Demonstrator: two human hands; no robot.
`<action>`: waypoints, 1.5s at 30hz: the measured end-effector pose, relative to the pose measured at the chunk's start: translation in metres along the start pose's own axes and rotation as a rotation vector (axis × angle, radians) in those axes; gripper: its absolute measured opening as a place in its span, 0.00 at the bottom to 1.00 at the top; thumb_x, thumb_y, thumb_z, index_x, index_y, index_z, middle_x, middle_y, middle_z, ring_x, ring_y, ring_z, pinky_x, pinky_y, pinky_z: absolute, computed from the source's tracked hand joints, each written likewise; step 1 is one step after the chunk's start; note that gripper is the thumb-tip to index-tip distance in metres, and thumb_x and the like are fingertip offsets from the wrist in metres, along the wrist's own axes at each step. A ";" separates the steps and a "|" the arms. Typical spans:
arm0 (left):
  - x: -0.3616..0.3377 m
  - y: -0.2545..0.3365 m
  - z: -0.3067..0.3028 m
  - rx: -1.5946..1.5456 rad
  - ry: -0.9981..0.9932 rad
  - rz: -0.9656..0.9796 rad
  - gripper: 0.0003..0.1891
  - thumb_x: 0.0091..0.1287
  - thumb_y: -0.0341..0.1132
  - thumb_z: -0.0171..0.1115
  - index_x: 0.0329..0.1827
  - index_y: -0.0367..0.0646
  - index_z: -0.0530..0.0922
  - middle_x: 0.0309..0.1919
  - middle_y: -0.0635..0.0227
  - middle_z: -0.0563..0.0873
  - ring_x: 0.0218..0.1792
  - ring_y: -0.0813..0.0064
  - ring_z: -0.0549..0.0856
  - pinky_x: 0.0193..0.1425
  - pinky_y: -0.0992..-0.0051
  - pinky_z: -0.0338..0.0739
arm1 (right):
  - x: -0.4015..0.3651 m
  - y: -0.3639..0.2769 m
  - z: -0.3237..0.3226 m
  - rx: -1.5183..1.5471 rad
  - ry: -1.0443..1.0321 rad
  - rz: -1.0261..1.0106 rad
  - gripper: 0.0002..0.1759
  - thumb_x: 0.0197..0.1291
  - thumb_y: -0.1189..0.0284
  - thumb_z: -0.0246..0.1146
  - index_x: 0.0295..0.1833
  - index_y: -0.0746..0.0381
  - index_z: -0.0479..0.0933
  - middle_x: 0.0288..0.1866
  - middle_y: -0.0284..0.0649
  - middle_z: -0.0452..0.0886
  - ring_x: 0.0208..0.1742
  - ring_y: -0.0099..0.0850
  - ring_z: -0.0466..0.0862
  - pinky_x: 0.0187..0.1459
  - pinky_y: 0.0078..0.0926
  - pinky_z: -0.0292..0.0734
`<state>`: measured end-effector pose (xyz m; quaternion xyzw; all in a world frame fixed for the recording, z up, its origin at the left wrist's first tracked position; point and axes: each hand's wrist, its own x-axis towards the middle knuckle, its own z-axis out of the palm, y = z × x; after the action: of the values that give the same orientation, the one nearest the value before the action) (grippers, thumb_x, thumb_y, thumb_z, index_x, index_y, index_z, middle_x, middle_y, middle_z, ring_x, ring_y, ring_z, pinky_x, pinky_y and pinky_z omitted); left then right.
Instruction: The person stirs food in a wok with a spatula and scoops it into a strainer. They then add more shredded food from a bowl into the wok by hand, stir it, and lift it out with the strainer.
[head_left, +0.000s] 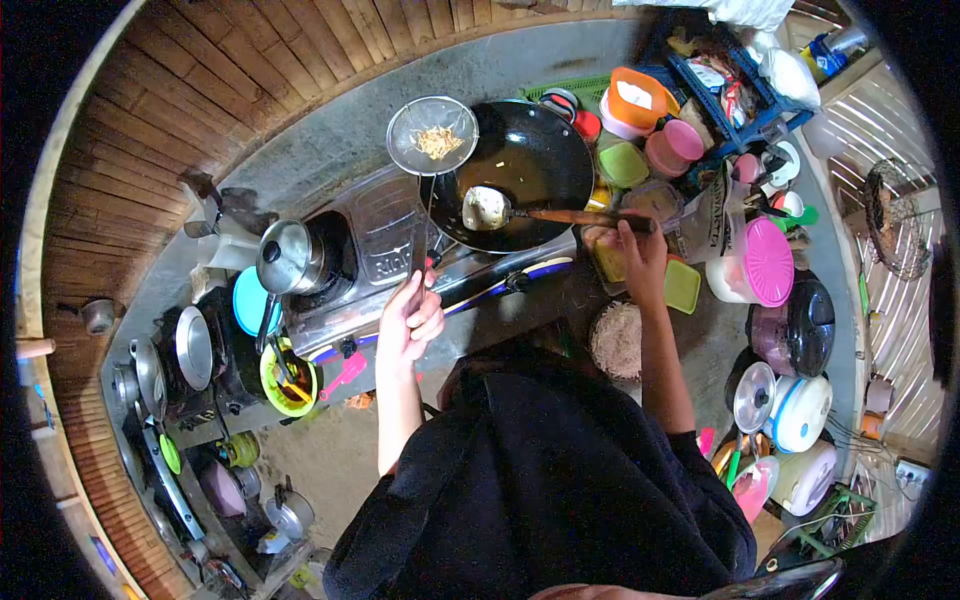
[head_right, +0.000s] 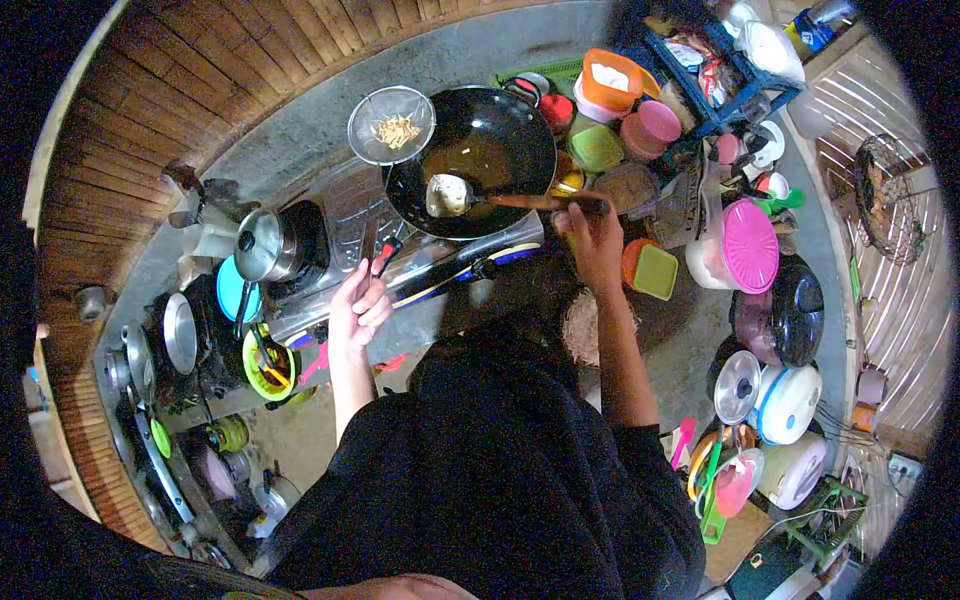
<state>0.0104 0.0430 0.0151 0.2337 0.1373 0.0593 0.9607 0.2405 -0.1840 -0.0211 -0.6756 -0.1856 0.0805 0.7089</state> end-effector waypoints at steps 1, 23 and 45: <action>0.000 0.000 0.001 -0.002 0.011 -0.002 0.10 0.72 0.40 0.40 0.39 0.44 0.66 0.07 0.82 0.59 0.04 0.88 0.53 0.07 0.85 0.47 | -0.007 -0.002 0.001 -0.016 0.018 -0.031 0.09 0.62 0.76 0.54 0.46 0.67 0.69 0.31 0.36 0.77 0.33 0.21 0.78 0.36 0.19 0.76; -0.017 0.009 -0.012 -0.024 -0.077 -0.103 0.11 0.72 0.41 0.40 0.39 0.44 0.66 0.07 0.82 0.59 0.04 0.87 0.54 0.08 0.84 0.46 | -0.077 -0.051 0.042 -0.363 0.066 -0.093 0.11 0.58 0.77 0.59 0.47 0.63 0.70 0.40 0.42 0.78 0.40 0.29 0.79 0.43 0.24 0.74; -0.004 -0.012 -0.009 -0.135 -0.169 -0.197 0.11 0.71 0.43 0.43 0.39 0.45 0.68 0.08 0.81 0.59 0.06 0.85 0.56 0.11 0.83 0.51 | -0.056 -0.123 0.053 -0.540 0.022 -0.842 0.18 0.47 0.83 0.62 0.47 0.66 0.71 0.46 0.49 0.79 0.45 0.43 0.81 0.45 0.31 0.76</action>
<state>0.0049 0.0353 0.0028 0.1578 0.0740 -0.0461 0.9836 0.1523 -0.1641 0.0930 -0.7022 -0.4490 -0.2705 0.4818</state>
